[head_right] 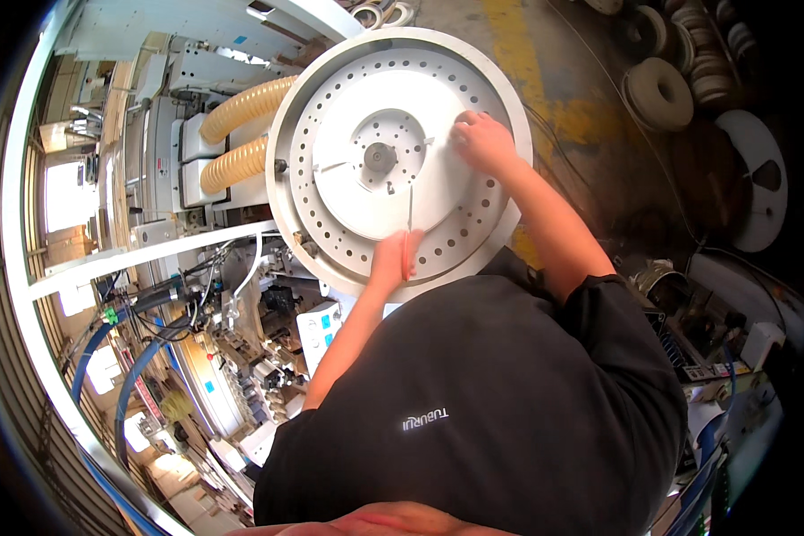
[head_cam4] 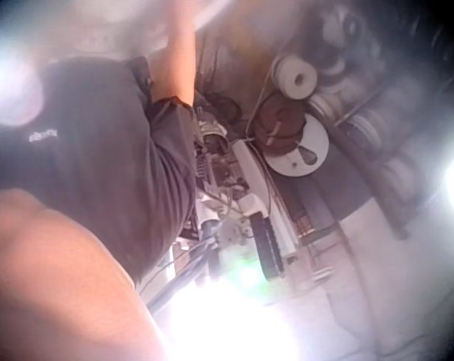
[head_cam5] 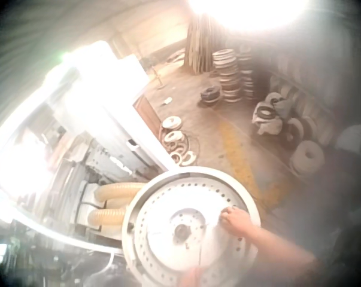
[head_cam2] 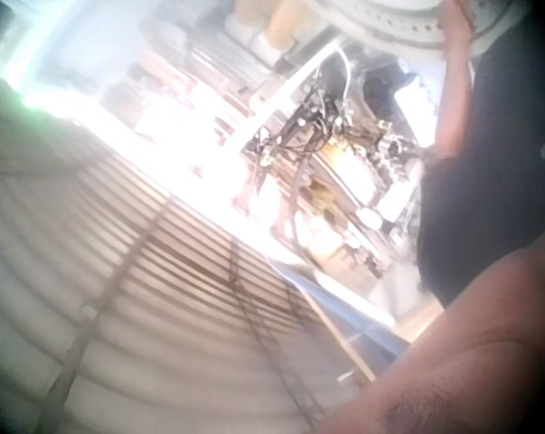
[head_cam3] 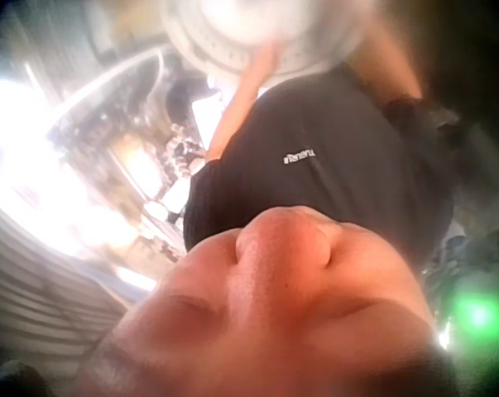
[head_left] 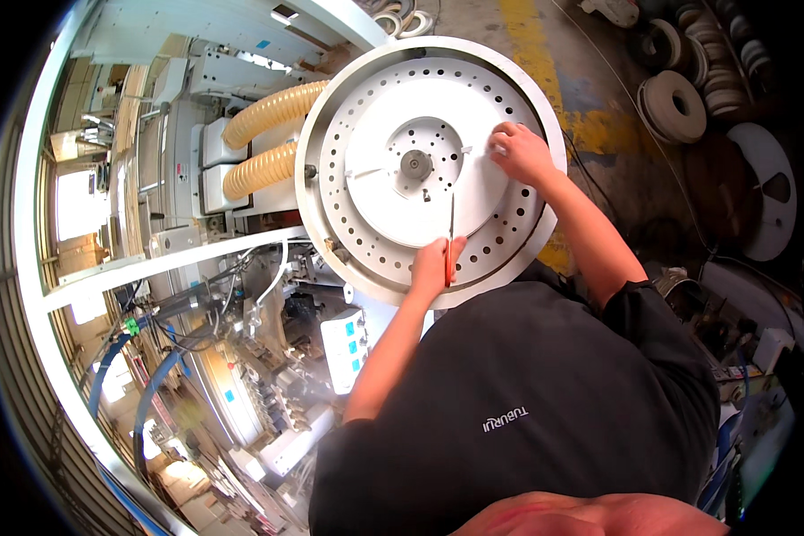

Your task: The person handles white rectangular panels in a workshop, moving them from a stack to a machine and back. They also handle a roll of white tape, placing it on a circular machine component.

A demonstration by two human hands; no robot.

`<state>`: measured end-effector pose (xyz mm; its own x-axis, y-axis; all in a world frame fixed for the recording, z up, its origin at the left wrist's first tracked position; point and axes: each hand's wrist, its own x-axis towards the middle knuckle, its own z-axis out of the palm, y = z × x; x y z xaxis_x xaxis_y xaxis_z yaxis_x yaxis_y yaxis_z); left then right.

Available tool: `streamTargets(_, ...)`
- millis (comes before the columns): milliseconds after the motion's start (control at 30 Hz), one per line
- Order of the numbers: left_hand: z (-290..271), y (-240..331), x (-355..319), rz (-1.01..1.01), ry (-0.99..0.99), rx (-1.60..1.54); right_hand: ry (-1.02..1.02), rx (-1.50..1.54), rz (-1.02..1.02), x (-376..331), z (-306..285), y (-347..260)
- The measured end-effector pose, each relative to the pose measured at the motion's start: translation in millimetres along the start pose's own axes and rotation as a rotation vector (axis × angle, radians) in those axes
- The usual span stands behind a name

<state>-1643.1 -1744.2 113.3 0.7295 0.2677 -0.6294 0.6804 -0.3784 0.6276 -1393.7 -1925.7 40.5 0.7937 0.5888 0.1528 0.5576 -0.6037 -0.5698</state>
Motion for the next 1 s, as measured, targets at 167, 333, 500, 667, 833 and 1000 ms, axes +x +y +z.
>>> streamTargets(167, 14.7, -47.7, -61.2, -0.042, 0.107, -0.448, 0.105, 0.833, 0.606, 8.9, -25.1, 0.1)
streamTargets(333, 17.2, -70.8, -105.0, -0.170, 0.320, -0.618, 0.694, 1.229, 0.130, 49.8, -73.7, -59.6)
streamTargets(500, 26.8, -109.0, -122.6, -0.209, 0.496, -0.615, -0.006, 0.694, 0.011, 112.5, 6.5, -153.7)
streamTargets(667, 41.6, -149.8, -142.5, -0.246, 0.567, -0.543, -0.340, 0.169, -0.214, 143.6, 144.8, -192.8)
streamTargets(833, 53.9, -196.3, -173.8, -0.447, 0.595, -0.520, -0.317, 0.076, -0.317, 137.3, 174.0, -192.0)
streamTargets(1000, 97.6, -319.2, -185.9, -0.419, 0.635, -0.055, -0.148, 0.653, 0.233, 128.3, 163.2, -164.2)
